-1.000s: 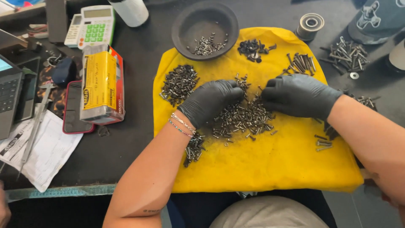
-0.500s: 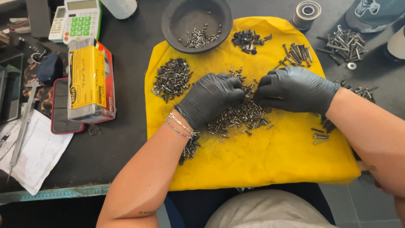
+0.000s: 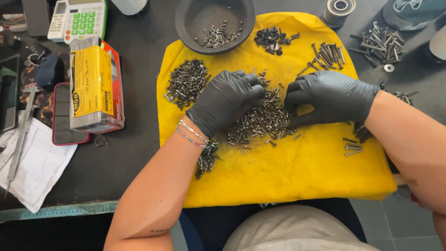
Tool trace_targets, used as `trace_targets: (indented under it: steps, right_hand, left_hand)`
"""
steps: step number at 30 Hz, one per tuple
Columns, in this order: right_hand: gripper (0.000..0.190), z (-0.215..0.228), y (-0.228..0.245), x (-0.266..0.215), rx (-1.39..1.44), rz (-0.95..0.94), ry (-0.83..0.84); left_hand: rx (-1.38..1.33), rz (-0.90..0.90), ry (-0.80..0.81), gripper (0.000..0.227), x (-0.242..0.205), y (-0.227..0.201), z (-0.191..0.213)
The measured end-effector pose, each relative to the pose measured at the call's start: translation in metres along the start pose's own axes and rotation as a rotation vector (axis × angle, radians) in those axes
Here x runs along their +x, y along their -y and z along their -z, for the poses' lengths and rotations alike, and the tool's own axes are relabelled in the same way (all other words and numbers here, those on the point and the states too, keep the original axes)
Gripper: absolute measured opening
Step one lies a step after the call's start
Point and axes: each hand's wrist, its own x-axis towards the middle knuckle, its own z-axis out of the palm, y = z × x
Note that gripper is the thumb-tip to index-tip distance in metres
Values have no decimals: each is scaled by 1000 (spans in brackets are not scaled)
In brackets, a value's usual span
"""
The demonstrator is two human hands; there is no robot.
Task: The person sorts a pile of small metal screws on a yellow cloth by hand, separating them into smaller piles. The hands pick up individual screws and place them into different groups on the cloth.
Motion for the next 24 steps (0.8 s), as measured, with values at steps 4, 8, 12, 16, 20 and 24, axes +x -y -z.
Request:
trace_targets:
  steps: [4,8,12,16,20,24]
  right_hand:
    - [35,-6,-3,2,-4,3,-5]
    - [29,-12,-1,3,-119,41,-109]
    - [31,-12,2,4,-190,13,-148]
    - [30,-3,11,3,-120,40,-242]
    - [53,2,21,8,8,116,-224]
    - [54,-8,16,9,73,127,-172]
  left_hand:
    - [-185,-12,91,34,0,-7,12]
    - [-295,-52,149,33,-1,-12,2]
    - [-277,-34,121,20,-2,-10,-11]
    - [-130,-41,0,8,-6,2,-16]
    - [-50,5,9,5,-6,17,0]
    - [27,73,50,4,-13,20,12]
